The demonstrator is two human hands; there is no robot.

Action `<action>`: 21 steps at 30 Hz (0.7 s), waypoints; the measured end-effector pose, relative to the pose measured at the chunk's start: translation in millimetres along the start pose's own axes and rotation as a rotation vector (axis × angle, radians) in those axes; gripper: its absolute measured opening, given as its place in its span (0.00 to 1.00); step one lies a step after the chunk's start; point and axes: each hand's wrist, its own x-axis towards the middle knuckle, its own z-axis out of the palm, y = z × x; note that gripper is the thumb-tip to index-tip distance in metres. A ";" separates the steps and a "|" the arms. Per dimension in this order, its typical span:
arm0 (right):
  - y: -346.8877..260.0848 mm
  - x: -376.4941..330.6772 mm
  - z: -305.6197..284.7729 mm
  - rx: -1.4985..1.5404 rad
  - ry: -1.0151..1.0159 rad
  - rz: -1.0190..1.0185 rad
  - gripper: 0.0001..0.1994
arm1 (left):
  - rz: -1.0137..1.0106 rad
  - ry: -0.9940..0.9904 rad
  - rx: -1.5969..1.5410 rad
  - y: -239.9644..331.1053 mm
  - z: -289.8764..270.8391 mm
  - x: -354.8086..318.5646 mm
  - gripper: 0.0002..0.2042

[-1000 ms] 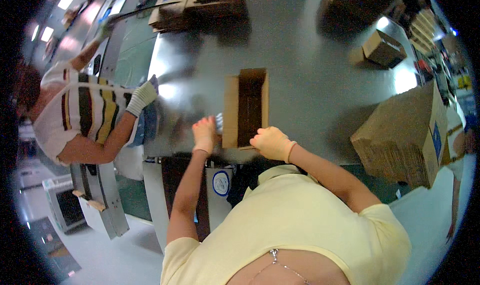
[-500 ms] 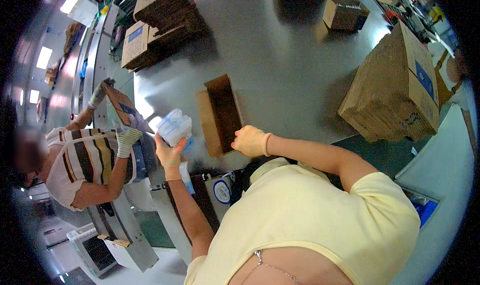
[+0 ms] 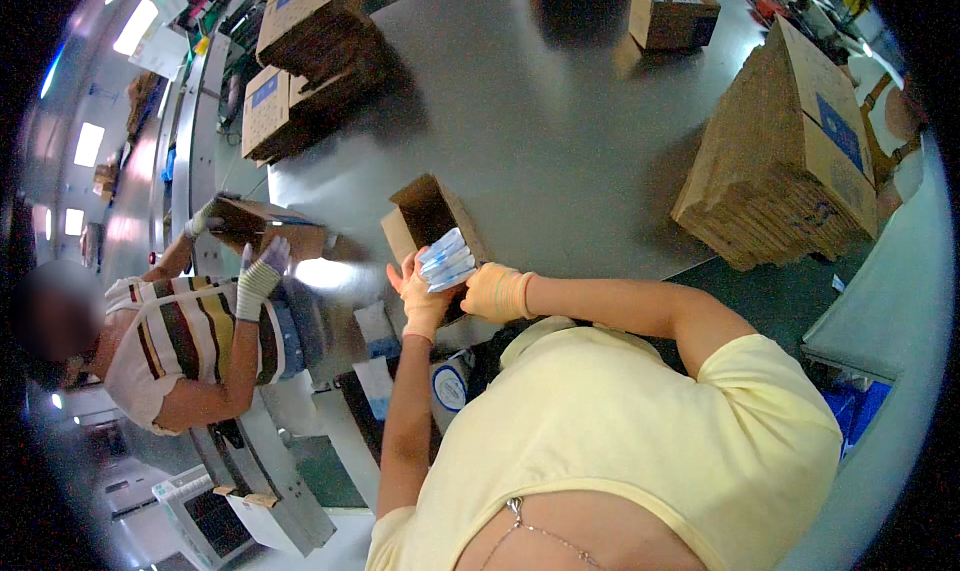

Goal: The person repeatedly picks small blue-and-white packets from a tray and places them into small cardboard boxes on a metal table. They then close the boxes and move them aside.

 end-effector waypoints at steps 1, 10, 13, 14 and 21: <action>-0.3 -1.5 1.5 -0.018 -0.011 -0.014 0.06 | 0.081 -0.095 0.087 9.3 -20.7 3.2 0.42; -12.7 -4.8 1.9 -0.049 -0.063 0.055 0.08 | 0.220 -0.373 0.296 51.9 -65.7 31.3 0.62; -18.7 -4.3 -0.9 -0.044 -0.062 0.045 0.08 | 0.151 -0.440 0.533 53.0 -15.1 34.7 0.48; -18.7 -3.7 -1.4 -0.050 -0.064 0.049 0.08 | 0.102 -0.490 0.576 48.6 2.9 37.3 0.45; -14.3 -3.4 4.8 -0.075 -0.010 0.129 0.06 | 0.114 -0.763 0.301 61.2 -31.4 45.8 0.26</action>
